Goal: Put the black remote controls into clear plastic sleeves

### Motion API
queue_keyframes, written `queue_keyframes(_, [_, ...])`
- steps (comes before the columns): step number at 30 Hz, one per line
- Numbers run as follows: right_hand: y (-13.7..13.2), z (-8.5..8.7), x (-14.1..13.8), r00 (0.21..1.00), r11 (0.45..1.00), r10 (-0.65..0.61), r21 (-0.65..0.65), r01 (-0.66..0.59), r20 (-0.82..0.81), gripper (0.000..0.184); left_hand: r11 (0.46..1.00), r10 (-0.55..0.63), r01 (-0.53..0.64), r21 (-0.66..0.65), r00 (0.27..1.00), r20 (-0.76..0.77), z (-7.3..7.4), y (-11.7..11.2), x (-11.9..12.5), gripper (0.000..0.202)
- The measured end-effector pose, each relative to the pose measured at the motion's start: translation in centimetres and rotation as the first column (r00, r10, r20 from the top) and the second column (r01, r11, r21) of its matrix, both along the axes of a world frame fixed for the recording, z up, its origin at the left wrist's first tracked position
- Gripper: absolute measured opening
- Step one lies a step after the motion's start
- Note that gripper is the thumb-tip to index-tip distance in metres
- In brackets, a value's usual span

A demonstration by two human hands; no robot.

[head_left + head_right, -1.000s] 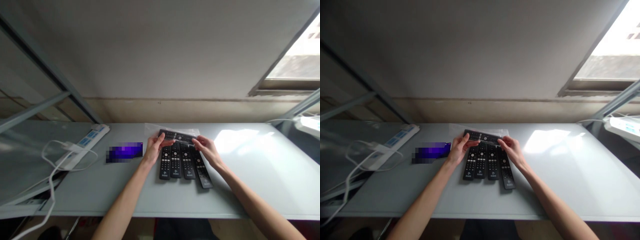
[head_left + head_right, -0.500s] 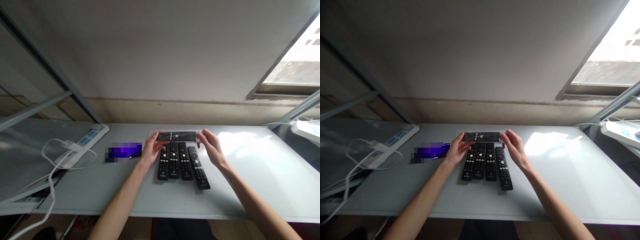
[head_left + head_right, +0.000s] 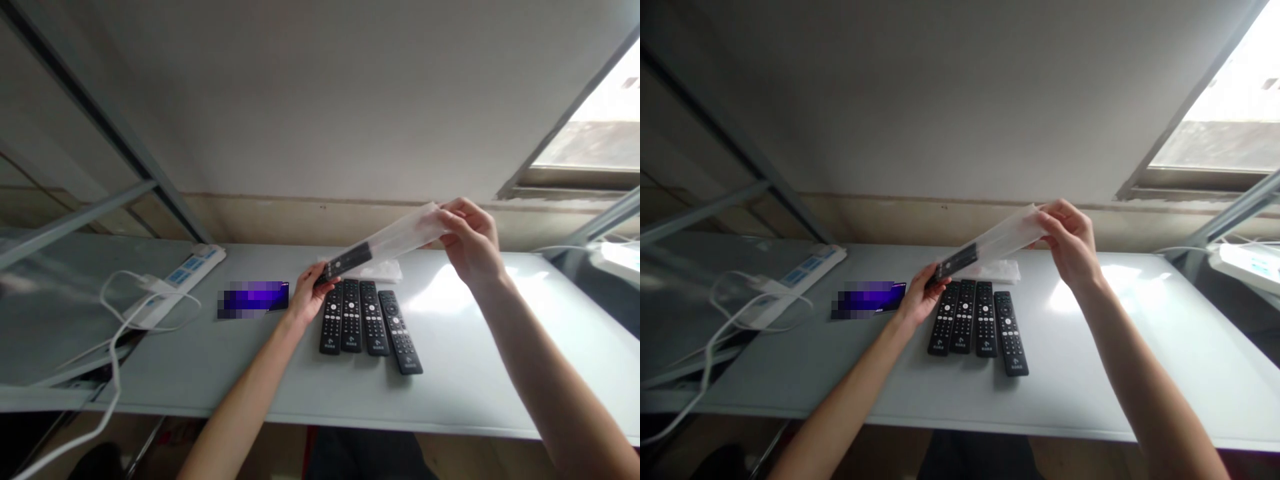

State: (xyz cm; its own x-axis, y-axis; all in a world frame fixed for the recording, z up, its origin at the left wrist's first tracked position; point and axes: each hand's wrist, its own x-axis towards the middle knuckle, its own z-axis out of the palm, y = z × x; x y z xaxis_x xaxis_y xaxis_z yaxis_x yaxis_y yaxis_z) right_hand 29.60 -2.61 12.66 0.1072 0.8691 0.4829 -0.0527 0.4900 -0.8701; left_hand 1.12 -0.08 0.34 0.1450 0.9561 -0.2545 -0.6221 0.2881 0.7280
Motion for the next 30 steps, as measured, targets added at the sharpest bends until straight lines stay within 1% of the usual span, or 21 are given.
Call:
queue_keyframes(2, [0.4, -1.5, 1.4, 0.996, 0.999, -0.049, -0.008, 0.048, -0.069, 0.021, 0.999, 0.004, -0.004, 0.038, 1.000, 0.002, -0.1, -0.1, 0.2, 0.027])
queue_keyframes(4, [1.0, -3.5, 3.0, 0.983, 0.994, -0.104, -0.029, 0.101, -0.150, 0.022, 0.996, -0.009, 0.009, 0.084, 1.000, 0.002, -0.3, -0.3, 0.3, 0.036])
queue_keyframes(6, [1.5, -5.6, 4.7, 0.954, 0.985, -0.175, -0.056, 0.166, -0.244, 0.023, 0.993, -0.017, 0.017, 0.114, 1.000, -0.001, -0.6, -0.3, 0.3, 0.043])
queue_keyframes(8, [1.9, -7.6, 6.3, 0.883, 0.953, -0.303, -0.115, 0.280, -0.358, 0.023, 0.993, -0.007, 0.006, 0.118, 1.000, 0.007, -0.8, -0.2, 0.2, 0.044])
queue_keyframes(10, [2.1, -9.7, 7.3, 0.798, 0.905, -0.426, -0.209, 0.371, -0.427, 0.025, 0.993, 0.004, -0.008, 0.114, 0.999, 0.036, -0.9, -0.1, 0.0, 0.039])
queue_keyframes(11, [2.1, -10.7, 7.5, 0.783, 0.892, -0.452, -0.243, 0.381, -0.429, 0.028, 0.993, -0.003, -0.004, 0.120, 0.999, 0.053, -0.8, -0.1, -0.1, 0.037])
queue_keyframes(13, [2.1, -12.7, 7.1, 0.788, 0.879, -0.468, -0.301, 0.369, -0.400, 0.037, 0.988, -0.052, 0.039, 0.152, 0.996, 0.078, -0.6, -0.3, -0.1, 0.034])
queue_keyframes(15, [2.0, -14.3, 5.8, 0.813, 0.866, -0.470, -0.358, 0.349, -0.344, 0.049, 0.976, -0.134, 0.118, 0.181, 0.988, 0.081, -0.4, -0.5, -0.1, 0.034])
queue_keyframes(17, [2.0, -15.4, 4.3, 0.840, 0.863, -0.454, -0.381, 0.332, -0.297, 0.061, 0.966, -0.200, 0.185, 0.183, 0.977, 0.067, -0.3, -0.7, 0.0, 0.037])
queue_keyframes(19, [1.9, -16.1, 2.8, 0.863, 0.865, -0.434, -0.386, 0.320, -0.257, 0.066, 0.961, -0.227, 0.215, 0.174, 0.973, 0.051, -0.2, -0.8, 0.1, 0.038])
queue_keyframes(21, [1.7, -16.2, 1.7, 0.878, 0.867, -0.422, -0.383, 0.319, -0.224, 0.065, 0.959, -0.230, 0.219, 0.181, 0.972, 0.043, -0.2, -0.9, 0.1, 0.035])
queue_keyframes(23, [1.4, -16.1, 0.8, 0.891, 0.872, -0.405, -0.379, 0.309, -0.205, 0.062, 0.956, -0.229, 0.215, 0.198, 0.972, 0.055, -0.3, -0.9, 0.1, 0.030])
queue_keyframes(25, [1.2, -15.8, 0.1, 0.912, 0.887, -0.357, -0.377, 0.264, -0.202, 0.059, 0.957, -0.221, 0.200, 0.210, 0.972, 0.081, -0.3, -0.8, 0.1, 0.029])
queue_keyframes(28, [0.9, -15.4, -0.5, 0.945, 0.912, -0.265, -0.367, 0.181, -0.191, 0.058, 0.967, -0.196, 0.174, 0.187, 0.975, 0.105, -0.5, -0.7, 0.1, 0.033])
queue_keyframes(30, [0.7, -15.2, -0.7, 0.961, 0.919, -0.233, -0.358, 0.167, -0.150, 0.057, 0.974, -0.177, 0.158, 0.164, 0.978, 0.109, -0.7, -0.6, 0.2, 0.034])
